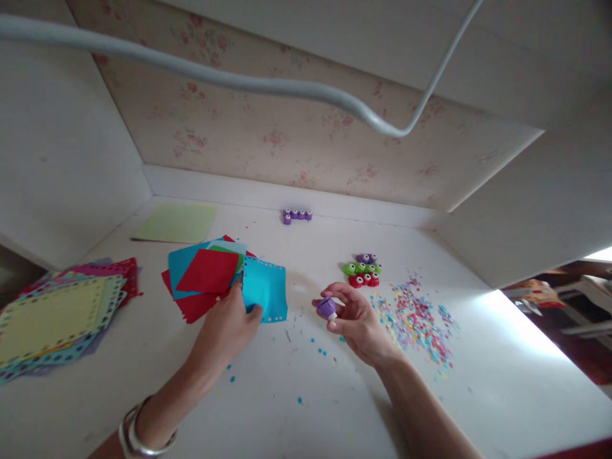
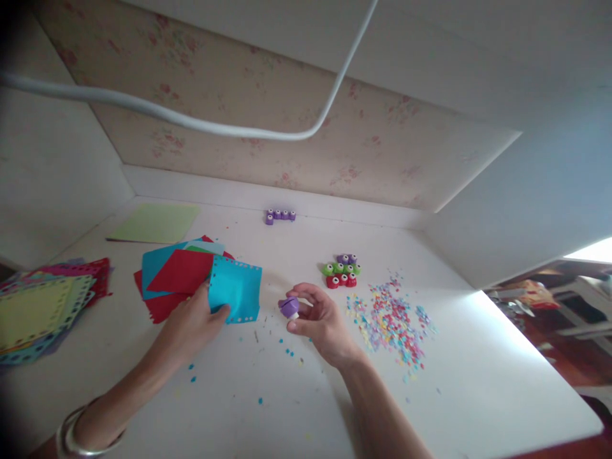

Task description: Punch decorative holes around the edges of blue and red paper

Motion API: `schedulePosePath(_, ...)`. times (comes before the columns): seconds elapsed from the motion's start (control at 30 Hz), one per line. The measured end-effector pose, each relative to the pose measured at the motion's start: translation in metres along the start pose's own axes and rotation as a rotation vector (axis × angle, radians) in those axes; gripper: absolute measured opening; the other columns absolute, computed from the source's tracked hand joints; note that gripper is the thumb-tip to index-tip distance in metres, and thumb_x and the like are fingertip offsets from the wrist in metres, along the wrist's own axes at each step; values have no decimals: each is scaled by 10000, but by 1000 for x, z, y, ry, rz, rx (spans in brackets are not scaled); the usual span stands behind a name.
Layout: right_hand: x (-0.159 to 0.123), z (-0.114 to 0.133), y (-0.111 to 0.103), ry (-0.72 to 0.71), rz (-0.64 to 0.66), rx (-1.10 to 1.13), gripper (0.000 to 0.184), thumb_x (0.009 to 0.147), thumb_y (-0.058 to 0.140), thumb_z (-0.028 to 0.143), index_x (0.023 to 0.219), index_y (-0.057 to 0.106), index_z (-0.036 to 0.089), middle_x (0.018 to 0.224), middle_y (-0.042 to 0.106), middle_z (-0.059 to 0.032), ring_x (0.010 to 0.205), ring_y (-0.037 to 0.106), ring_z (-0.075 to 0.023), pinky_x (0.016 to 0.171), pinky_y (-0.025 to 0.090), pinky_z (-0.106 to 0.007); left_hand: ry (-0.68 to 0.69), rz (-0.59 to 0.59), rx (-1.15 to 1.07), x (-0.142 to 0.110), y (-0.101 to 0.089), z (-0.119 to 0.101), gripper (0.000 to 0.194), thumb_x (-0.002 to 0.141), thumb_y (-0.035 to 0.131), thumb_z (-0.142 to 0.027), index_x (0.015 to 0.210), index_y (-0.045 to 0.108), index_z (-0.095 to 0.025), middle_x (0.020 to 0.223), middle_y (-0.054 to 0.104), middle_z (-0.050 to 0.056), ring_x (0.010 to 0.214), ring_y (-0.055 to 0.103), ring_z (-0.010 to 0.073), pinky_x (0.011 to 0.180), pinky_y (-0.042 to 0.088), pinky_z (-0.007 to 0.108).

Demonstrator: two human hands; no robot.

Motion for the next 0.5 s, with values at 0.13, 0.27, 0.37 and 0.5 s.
schedulePosePath(0.13,-2,1,5,2,80,-7,530,627,895,80,1060,686,305,1014,716,23,980,693,-139,732,552,-193,-103,192,-132,5,-3,5,219,865,489,-252,1034,567,-137,741,745,112,589,705,244,458,399,257)
schedulePosePath(0.27,-5,-1,9,17,98,-56,509,659,890,123,1086,694,320,1029,723,6,895,690,-137,671,553,-214,-75,202,-248,5,0,10,136,867,483,-262,943,557,-177,665,730,57,532,688,201,419,370,223)
schedulePosePath(0.37,-5,-3,10,60,45,-108,482,673,891,177,1097,711,316,1165,707,-27,953,679,-173,711,562,-270,45,128,-273,1,0,8,192,901,477,-345,812,561,-196,615,709,48,515,681,207,458,406,245)
schedulePosePath(0.5,-2,-7,3,63,-65,-169,404,700,883,299,1076,737,273,1067,737,-41,882,673,-171,782,545,-326,86,120,-465,-4,-3,1,336,924,482,-496,857,598,-188,654,727,44,487,675,202,483,482,268)
Point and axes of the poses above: each hand's wrist, its own x-axis towards the middle knuckle, its own y-axis out of the palm, z = x × y, the point moved 1 cm from there along x, towards the middle knuckle
